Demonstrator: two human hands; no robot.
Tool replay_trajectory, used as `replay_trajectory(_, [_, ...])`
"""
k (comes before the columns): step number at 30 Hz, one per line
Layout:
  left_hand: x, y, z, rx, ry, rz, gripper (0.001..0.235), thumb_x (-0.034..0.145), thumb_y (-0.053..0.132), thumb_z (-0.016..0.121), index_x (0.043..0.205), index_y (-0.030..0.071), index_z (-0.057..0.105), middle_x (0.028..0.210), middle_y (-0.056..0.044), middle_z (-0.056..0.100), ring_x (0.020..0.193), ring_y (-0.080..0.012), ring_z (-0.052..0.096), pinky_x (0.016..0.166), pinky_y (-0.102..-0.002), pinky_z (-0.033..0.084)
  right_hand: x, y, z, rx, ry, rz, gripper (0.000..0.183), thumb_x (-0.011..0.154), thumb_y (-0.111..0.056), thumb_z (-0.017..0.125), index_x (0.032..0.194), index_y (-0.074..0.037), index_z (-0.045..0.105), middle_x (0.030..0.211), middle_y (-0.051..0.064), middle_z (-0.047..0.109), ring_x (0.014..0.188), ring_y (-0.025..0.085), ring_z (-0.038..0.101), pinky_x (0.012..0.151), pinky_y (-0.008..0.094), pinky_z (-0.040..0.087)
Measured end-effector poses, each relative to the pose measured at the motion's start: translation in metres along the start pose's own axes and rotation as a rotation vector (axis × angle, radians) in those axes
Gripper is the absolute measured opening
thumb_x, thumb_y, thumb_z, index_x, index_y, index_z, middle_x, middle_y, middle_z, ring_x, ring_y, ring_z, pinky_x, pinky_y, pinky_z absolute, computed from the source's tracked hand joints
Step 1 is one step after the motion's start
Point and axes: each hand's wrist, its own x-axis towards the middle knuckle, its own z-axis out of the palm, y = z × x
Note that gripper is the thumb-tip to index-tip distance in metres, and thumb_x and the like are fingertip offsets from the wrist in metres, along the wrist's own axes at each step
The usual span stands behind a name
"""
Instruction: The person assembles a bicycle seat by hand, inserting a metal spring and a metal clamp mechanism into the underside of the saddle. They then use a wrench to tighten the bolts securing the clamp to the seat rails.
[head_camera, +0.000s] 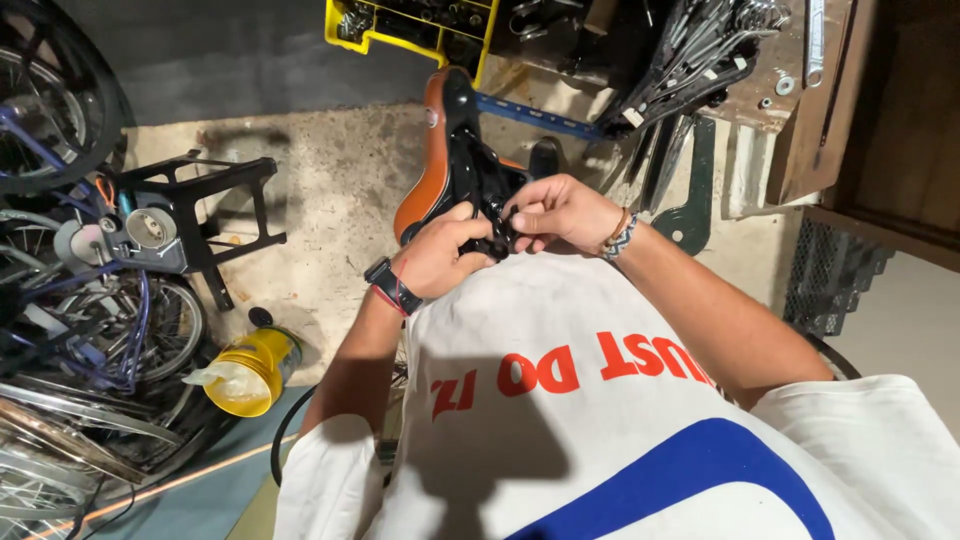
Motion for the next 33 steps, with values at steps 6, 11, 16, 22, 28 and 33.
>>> replay_trajectory(6, [0.000, 0.008, -0.021, 0.079, -0.005, 0.043, 0.034, 0.083, 0.023, 0.081, 0.115, 0.019, 0.071, 0.099, -0.013, 0.067, 0.101, -0.0411, 0.068, 0.086, -0.049, 0.056, 0.001, -0.022, 0.029, -0.045, 0.021, -0.071, 0.039, 0.084, 0.006, 0.078, 0.121, 0.008, 0.068, 0.083, 0.021, 0.076, 0.065, 0.027, 0.077, 0.050, 0.027, 0.065])
replay_trajectory(11, [-0.005, 0.009, -0.036, 0.065, 0.069, -0.006, 0.045, 0.079, 0.028, 0.086, 0.118, 0.021, 0.064, 0.100, -0.013, 0.072, 0.101, -0.0384, 0.071, 0.084, -0.049, 0.056, 0.005, -0.032, 0.047, -0.029, 0.017, -0.062, 0.042, 0.083, 0.006, 0.078, 0.124, 0.006, 0.068, 0.084, 0.020, 0.075, 0.067, 0.027, 0.077, 0.053, 0.028, 0.066])
replay_trajectory(16, [-0.017, 0.009, -0.052, 0.061, 0.119, -0.060, 0.046, 0.079, 0.029, 0.086, 0.117, 0.020, 0.062, 0.100, -0.016, 0.074, 0.102, -0.0421, 0.070, 0.084, -0.051, 0.057, 0.010, -0.036, 0.067, -0.058, 0.042, -0.059, 0.040, 0.093, 0.001, 0.068, 0.133, 0.006, 0.063, 0.091, 0.017, 0.072, 0.071, 0.029, 0.078, 0.058, 0.032, 0.068])
replay_trajectory(22, [-0.029, -0.006, -0.059, -0.058, 0.157, -0.039, 0.046, 0.078, 0.021, 0.086, 0.119, 0.021, 0.065, 0.105, -0.013, 0.076, 0.107, -0.0379, 0.071, 0.086, -0.047, 0.059, 0.029, -0.016, 0.065, -0.103, 0.011, -0.108, 0.054, 0.085, -0.008, 0.081, 0.133, 0.006, 0.062, 0.096, 0.018, 0.070, 0.078, 0.029, 0.077, 0.065, 0.035, 0.069])
replay_trajectory(28, [-0.028, -0.038, -0.054, -0.247, 0.229, -0.125, 0.050, 0.071, 0.025, 0.094, 0.112, 0.019, 0.066, 0.084, -0.002, 0.076, 0.086, -0.0185, 0.074, 0.081, -0.034, 0.060, 0.044, -0.029, 0.082, -0.693, 0.057, -0.209, 0.043, 0.074, -0.035, 0.095, 0.108, -0.017, 0.077, 0.092, 0.002, 0.075, 0.084, 0.016, 0.071, 0.077, 0.034, 0.059])
replay_trajectory(33, [-0.025, -0.035, -0.055, -0.146, 0.317, -0.111, 0.047, 0.054, 0.027, 0.103, 0.090, 0.017, 0.075, 0.080, -0.008, 0.075, 0.079, -0.0233, 0.071, 0.074, -0.035, 0.056, 0.028, -0.055, 0.109, -0.482, 0.025, -0.120, 0.046, 0.074, -0.027, 0.093, 0.116, -0.016, 0.078, 0.086, 0.000, 0.076, 0.073, 0.009, 0.067, 0.064, 0.024, 0.059])
